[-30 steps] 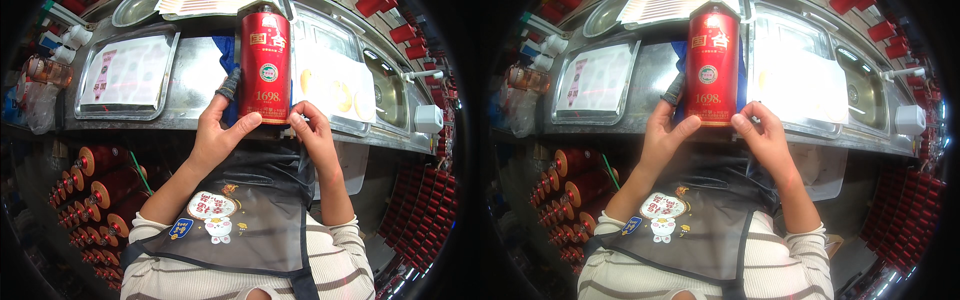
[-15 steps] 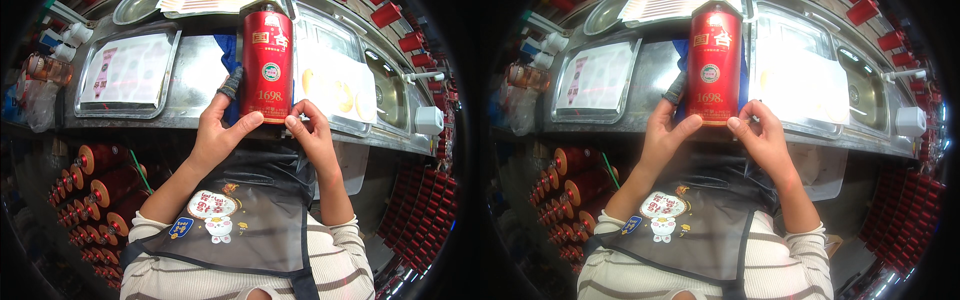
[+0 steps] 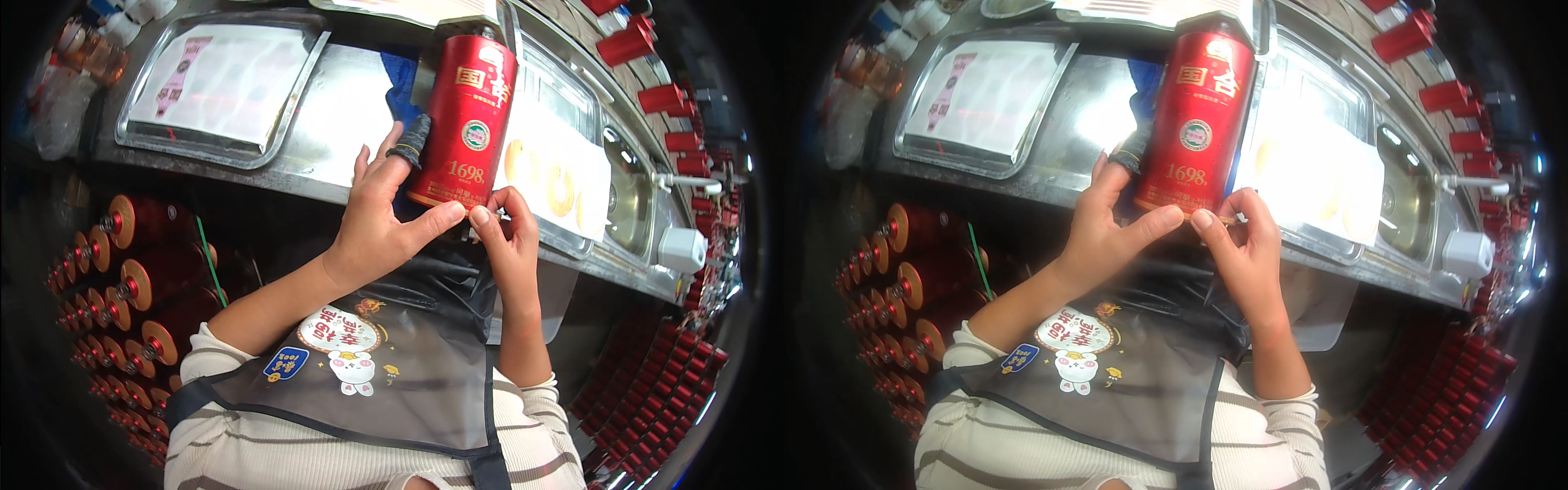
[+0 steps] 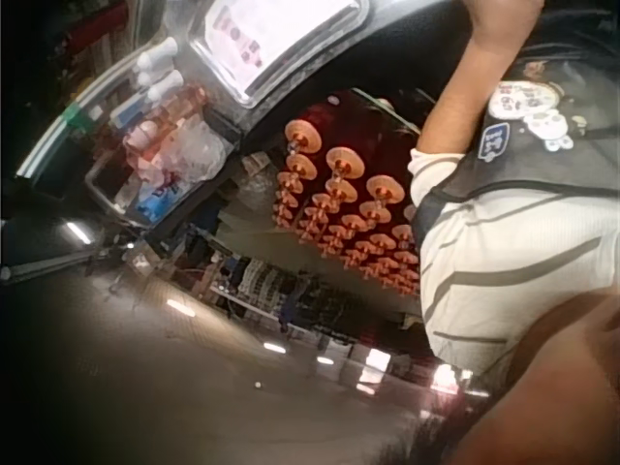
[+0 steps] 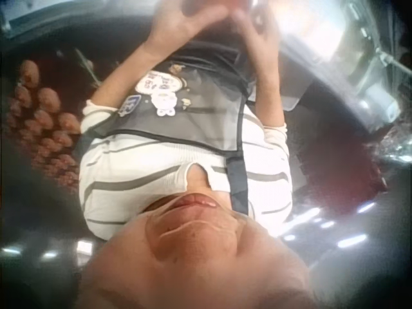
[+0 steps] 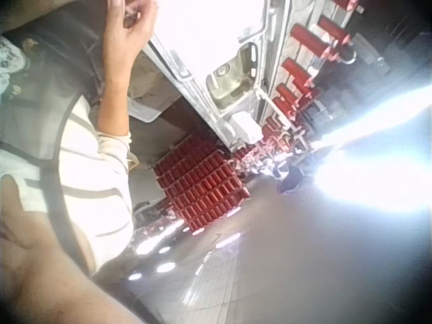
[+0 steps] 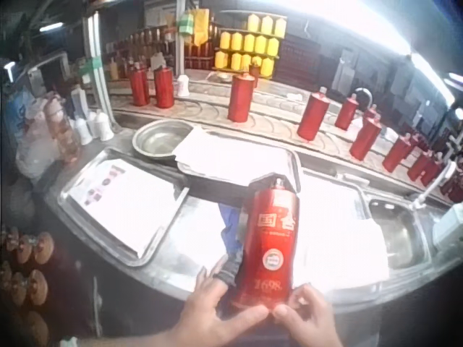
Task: The person wipes red cylindrical bottles with a blue cloth, then applies circular stickers to the bottle necks. They cut sticker sheets with scissors and place the stickers on the bottles, repeating the process for multiple units.
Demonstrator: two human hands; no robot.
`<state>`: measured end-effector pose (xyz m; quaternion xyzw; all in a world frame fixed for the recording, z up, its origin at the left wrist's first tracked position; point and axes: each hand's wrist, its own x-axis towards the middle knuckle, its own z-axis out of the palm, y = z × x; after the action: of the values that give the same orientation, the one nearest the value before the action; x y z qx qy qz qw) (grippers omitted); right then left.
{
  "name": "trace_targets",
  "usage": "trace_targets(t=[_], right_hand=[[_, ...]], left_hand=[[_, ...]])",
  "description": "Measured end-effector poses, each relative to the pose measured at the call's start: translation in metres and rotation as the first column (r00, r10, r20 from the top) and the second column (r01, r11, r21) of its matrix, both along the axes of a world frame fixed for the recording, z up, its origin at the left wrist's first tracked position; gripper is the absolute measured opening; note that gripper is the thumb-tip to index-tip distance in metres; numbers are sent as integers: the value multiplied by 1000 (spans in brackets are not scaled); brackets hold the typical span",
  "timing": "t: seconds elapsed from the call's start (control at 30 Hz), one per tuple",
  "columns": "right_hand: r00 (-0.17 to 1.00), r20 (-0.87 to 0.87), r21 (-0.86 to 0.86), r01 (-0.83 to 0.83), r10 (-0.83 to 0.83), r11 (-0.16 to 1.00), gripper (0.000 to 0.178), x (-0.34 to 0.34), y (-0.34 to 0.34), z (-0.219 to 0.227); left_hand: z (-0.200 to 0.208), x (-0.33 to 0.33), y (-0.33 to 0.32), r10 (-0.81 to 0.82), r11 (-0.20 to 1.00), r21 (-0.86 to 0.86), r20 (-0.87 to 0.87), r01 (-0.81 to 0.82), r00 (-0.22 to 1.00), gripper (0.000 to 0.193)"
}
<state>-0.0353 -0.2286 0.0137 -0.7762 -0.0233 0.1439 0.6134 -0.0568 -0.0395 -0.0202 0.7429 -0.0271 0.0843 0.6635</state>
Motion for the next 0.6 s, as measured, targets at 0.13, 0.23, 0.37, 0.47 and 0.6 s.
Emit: trace_targets(t=[0.13, 0.23, 0.37, 0.47, 0.6], right_hand=[[998, -69, -31, -11, 8, 999, 27, -1, -1, 8], [996, -91, -18, -20, 19, 1000, 27, 1, -4, 7], [993, -116, 3, -24, 25, 1000, 28, 1, -5, 6], [992, -126, 6, -25, 26, 1000, 28, 1, -4, 7], [996, -90, 9, -24, 24, 1000, 28, -1, -1, 6]], left_hand=[[-8, 0, 12, -88, 996, 34, -2, 88, 996, 46], [-12, 1, 17, -139, 981, -137, -17, 136, 990, 44], [-21, 1, 19, -199, 836, -535, -84, 124, 976, 48], [-18, 1, 18, -139, 922, -370, -31, 118, 990, 49], [-18, -4, 7, 3, 1000, 13, 120, -5, 993, 48]])
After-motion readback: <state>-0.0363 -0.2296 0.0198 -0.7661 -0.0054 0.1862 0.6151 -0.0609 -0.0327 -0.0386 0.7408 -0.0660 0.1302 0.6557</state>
